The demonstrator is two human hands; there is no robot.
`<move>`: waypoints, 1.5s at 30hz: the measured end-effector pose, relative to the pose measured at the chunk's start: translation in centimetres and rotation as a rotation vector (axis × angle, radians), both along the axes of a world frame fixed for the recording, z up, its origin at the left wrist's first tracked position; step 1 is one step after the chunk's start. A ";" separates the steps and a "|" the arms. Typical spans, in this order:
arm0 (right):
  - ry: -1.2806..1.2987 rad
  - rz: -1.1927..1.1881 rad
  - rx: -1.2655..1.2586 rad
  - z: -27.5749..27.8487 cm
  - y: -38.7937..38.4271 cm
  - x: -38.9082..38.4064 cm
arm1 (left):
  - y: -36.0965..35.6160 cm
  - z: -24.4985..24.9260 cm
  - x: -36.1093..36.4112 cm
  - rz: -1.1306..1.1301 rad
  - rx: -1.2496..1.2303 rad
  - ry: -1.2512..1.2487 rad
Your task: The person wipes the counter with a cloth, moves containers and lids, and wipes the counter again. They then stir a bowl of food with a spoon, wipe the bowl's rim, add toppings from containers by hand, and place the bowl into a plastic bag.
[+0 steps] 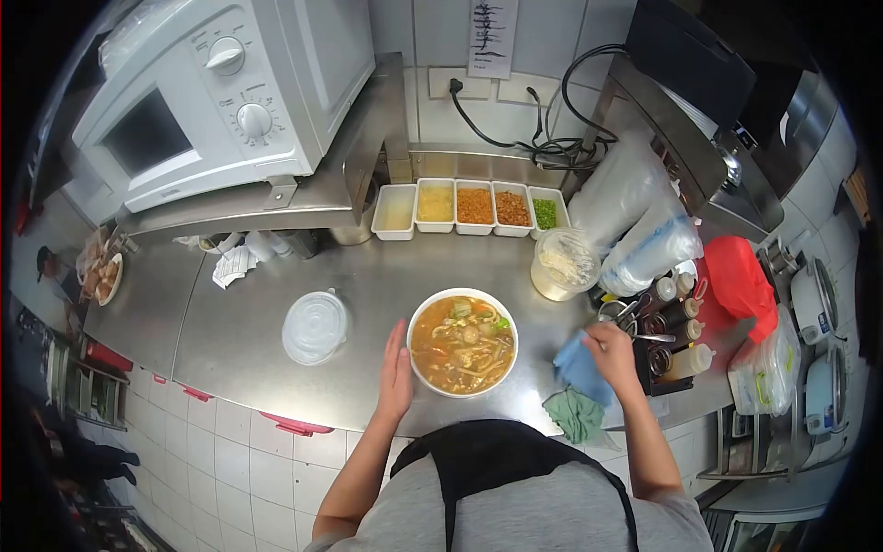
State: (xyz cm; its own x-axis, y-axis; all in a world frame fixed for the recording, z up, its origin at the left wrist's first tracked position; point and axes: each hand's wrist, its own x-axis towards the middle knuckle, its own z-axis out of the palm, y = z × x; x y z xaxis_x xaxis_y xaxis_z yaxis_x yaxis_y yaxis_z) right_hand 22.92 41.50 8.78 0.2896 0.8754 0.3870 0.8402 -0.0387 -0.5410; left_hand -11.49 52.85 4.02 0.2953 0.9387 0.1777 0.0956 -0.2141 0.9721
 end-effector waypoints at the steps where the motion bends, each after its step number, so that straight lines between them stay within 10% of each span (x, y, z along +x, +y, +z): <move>1: 0.009 0.004 -0.074 0.0 2.0 -0.5 | 0.3 0.4 0.3 -0.015 -0.013 -0.017; 7: 0.295 0.244 -0.356 -3.8 16.7 -5.1 | 2.9 -1.9 1.1 -0.032 -0.232 -0.394; 13: 0.151 0.698 -0.714 -0.1 24.5 -12.0 | 4.3 -1.5 -1.0 0.135 -0.082 0.201; 22: 0.030 1.191 -0.846 0.4 26.7 -16.7 | 5.6 2.4 -1.4 0.036 -0.193 0.427; 28: -0.233 1.409 -0.376 0.6 26.3 -16.9 | 5.9 3.4 -1.4 -0.119 -0.444 0.446; 45: -0.211 0.723 -0.038 -0.9 18.8 -8.5 | 5.4 2.2 -1.6 -0.125 -0.502 0.300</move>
